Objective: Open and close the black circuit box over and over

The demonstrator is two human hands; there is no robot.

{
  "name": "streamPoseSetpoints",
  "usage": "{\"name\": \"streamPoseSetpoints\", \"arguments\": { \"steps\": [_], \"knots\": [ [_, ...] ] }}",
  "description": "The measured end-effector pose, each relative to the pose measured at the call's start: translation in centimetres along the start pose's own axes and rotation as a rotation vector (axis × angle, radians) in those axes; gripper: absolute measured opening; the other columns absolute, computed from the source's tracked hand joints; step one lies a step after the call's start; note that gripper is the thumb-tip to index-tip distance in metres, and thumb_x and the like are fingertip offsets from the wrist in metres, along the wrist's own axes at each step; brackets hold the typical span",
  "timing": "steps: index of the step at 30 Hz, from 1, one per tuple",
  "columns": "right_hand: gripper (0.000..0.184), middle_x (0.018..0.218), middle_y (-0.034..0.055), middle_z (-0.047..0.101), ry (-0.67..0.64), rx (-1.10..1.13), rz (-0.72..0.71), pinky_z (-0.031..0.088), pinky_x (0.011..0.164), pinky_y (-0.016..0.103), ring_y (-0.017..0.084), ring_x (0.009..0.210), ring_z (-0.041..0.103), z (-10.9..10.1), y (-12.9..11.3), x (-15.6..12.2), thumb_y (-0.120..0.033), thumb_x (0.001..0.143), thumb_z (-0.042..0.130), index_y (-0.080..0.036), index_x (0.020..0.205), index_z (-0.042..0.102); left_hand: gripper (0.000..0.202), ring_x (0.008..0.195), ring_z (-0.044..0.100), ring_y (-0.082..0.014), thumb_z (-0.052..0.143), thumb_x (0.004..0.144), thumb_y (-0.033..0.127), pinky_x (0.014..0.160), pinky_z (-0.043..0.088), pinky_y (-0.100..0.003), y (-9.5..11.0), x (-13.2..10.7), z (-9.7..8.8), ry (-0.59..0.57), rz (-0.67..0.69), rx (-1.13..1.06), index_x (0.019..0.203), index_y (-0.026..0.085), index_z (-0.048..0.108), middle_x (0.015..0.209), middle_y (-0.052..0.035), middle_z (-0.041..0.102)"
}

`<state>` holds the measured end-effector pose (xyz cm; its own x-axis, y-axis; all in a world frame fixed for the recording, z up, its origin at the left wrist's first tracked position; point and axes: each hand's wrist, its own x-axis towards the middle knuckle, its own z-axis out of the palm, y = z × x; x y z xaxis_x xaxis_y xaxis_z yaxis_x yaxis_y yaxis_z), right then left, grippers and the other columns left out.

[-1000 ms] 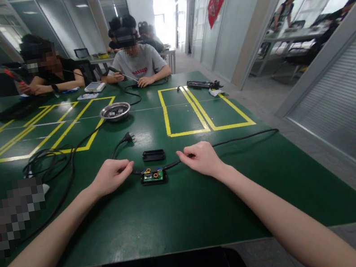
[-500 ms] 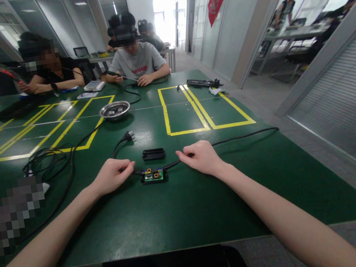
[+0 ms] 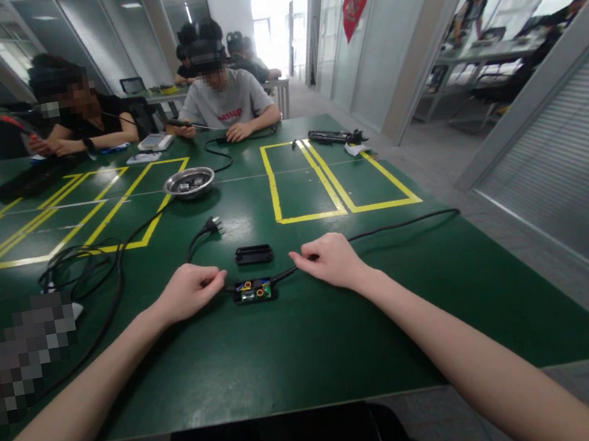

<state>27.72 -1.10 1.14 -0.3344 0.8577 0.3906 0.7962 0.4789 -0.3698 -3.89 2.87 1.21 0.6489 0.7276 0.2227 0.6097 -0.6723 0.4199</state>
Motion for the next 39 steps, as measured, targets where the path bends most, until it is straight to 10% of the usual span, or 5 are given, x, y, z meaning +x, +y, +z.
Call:
{"name": "streamPoseSetpoints", "arguments": {
  "steps": [12,21,39],
  "knots": [
    [0.048,0.048,-0.0024,0.043,-0.330,0.005,0.031,0.029,0.057,0.028,0.012,0.046,0.040,0.3,0.3,0.2,-0.040,0.098,0.047,-0.022,0.054,0.039,0.047,0.046,0.036,-0.0120,0.045,0.095,0.033,0.056,0.023,-0.027,0.5,-0.1,-0.3,-0.041,-0.019,0.218,0.051,0.019,0.046,0.046,0.0024,0.044],
    [0.027,0.086,0.0051,0.074,-0.267,0.162,-0.149,0.043,0.068,0.027,0.017,0.073,0.064,1.5,-1.6,0.0,-0.035,0.103,0.053,-0.021,0.093,0.074,0.047,0.047,0.040,-0.0137,0.044,0.096,0.034,0.057,0.022,-0.028,0.9,0.0,-0.3,-0.095,-0.065,0.257,0.052,0.019,0.050,0.048,0.0003,0.050],
    [0.021,0.082,0.0039,0.066,-0.232,0.215,-0.097,0.045,0.072,0.031,0.018,0.079,0.060,2.2,-2.7,-0.2,-0.029,0.100,0.062,-0.020,0.082,0.068,0.042,0.064,0.055,-0.0168,0.043,0.104,0.036,0.064,0.037,-0.027,2.0,0.0,1.4,-0.032,-0.005,0.151,0.068,0.019,0.057,0.066,-0.0021,0.061]
  ]
}}
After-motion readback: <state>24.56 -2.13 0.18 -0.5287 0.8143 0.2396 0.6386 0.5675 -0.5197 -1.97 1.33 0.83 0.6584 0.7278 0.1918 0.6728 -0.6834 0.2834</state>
